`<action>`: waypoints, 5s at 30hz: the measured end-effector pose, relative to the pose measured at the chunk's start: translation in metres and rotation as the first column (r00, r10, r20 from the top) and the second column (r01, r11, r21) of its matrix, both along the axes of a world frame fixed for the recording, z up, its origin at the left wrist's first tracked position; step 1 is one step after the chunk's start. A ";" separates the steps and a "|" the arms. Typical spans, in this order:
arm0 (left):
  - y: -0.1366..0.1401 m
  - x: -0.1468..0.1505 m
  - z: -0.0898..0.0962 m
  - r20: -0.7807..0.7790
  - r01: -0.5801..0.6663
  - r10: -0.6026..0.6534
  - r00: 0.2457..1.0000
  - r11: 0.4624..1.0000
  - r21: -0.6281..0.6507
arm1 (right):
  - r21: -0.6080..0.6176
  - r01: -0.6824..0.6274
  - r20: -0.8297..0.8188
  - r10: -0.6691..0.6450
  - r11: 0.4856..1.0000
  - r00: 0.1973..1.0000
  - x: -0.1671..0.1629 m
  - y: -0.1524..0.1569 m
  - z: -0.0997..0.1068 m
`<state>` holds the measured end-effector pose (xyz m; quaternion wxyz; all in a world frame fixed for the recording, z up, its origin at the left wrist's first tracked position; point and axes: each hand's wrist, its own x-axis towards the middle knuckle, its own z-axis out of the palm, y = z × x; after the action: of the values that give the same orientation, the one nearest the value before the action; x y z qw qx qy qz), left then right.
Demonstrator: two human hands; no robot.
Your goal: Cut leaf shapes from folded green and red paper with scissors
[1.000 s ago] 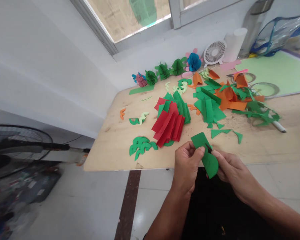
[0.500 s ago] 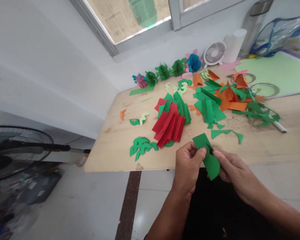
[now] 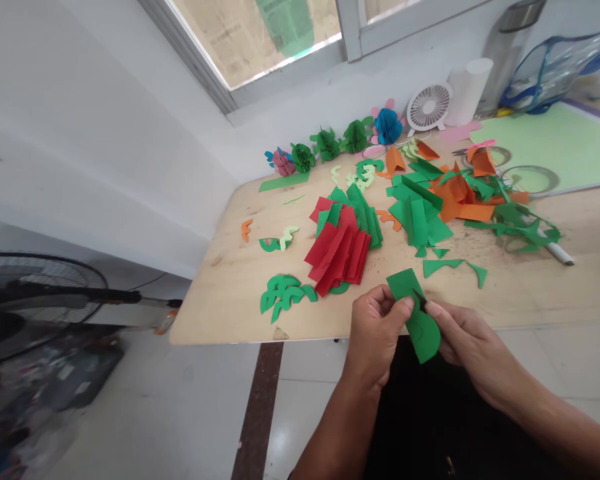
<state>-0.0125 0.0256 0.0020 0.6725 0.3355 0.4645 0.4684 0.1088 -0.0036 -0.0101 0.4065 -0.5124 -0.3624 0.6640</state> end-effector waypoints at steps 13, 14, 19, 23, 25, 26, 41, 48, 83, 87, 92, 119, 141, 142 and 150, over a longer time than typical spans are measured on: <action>-0.001 -0.004 -0.002 0.000 0.048 -0.048 0.999 0.999 -0.004 | 0.041 -0.051 0.102 0.047 0.998 0.994 0.005 0.000 -0.002; -0.001 -0.004 -0.002 -0.002 0.057 -0.057 0.998 0.998 -0.004 | 0.040 -0.055 0.106 0.051 0.998 0.993 0.006 0.000 -0.002; 0.000 -0.004 0.000 -0.002 0.072 -0.072 0.997 0.997 -0.007 | 0.042 -0.053 0.076 0.050 0.998 0.996 0.008 -0.001 -0.002; 0.001 -0.005 0.000 0.000 0.086 -0.086 0.996 0.996 -0.008 | 0.042 -0.061 0.059 0.058 0.997 0.997 0.008 -0.002 -0.004; 0.002 -0.005 0.000 0.002 0.097 -0.097 0.995 0.995 -0.001 | 0.054 -0.072 0.079 0.067 0.996 0.995 0.009 -0.002 -0.004; 0.002 -0.006 -0.001 0.004 0.107 -0.107 0.994 0.994 0.004 | 0.057 -0.077 0.089 0.071 0.995 0.993 0.009 -0.002 -0.005; -0.004 -0.002 -0.001 -0.042 0.000 0.001 0.999 1.000 0.019 | 0.075 -0.086 0.162 0.073 0.993 0.984 0.008 -0.002 -0.009; -0.004 -0.003 -0.001 -0.041 0.061 -0.060 0.997 0.998 0.013 | 0.101 -0.082 0.175 0.064 0.991 0.983 0.010 0.000 -0.004; -0.002 -0.005 -0.007 -0.083 0.083 -0.079 0.993 0.996 0.039 | 0.145 -0.113 0.275 0.069 0.983 0.959 0.011 0.002 -0.004; -0.002 -0.004 -0.005 -0.075 0.083 -0.080 0.994 0.996 0.041 | 0.124 -0.104 0.253 0.070 0.987 0.965 0.010 0.002 -0.005; -0.002 -0.004 -0.005 -0.045 0.082 -0.081 0.996 0.996 0.040 | 0.118 -0.093 0.257 0.061 0.989 0.965 0.008 0.000 -0.004; -0.004 0.001 -0.007 -0.108 0.005 0.002 0.994 0.998 0.058 | 0.156 -0.099 0.272 0.053 0.983 0.961 0.008 0.001 -0.003; 0.001 -0.004 -0.006 -0.091 0.085 -0.079 0.993 0.994 0.063 | 0.138 -0.077 0.252 0.040 0.987 0.967 0.006 0.003 -0.004; 0.001 -0.003 -0.005 -0.088 0.085 -0.080 0.993 0.995 0.059 | 0.136 -0.071 0.246 0.035 0.988 0.969 0.006 0.003 -0.004; 0.004 -0.004 -0.003 -0.096 0.086 -0.079 0.992 0.994 0.072 | 0.132 -0.068 0.248 0.033 0.989 0.968 0.005 0.007 -0.005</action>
<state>-0.0162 0.0297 -0.0014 0.6557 0.4012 0.4629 0.4414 0.1138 0.0031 -0.0155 0.3763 -0.5515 -0.4680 0.5790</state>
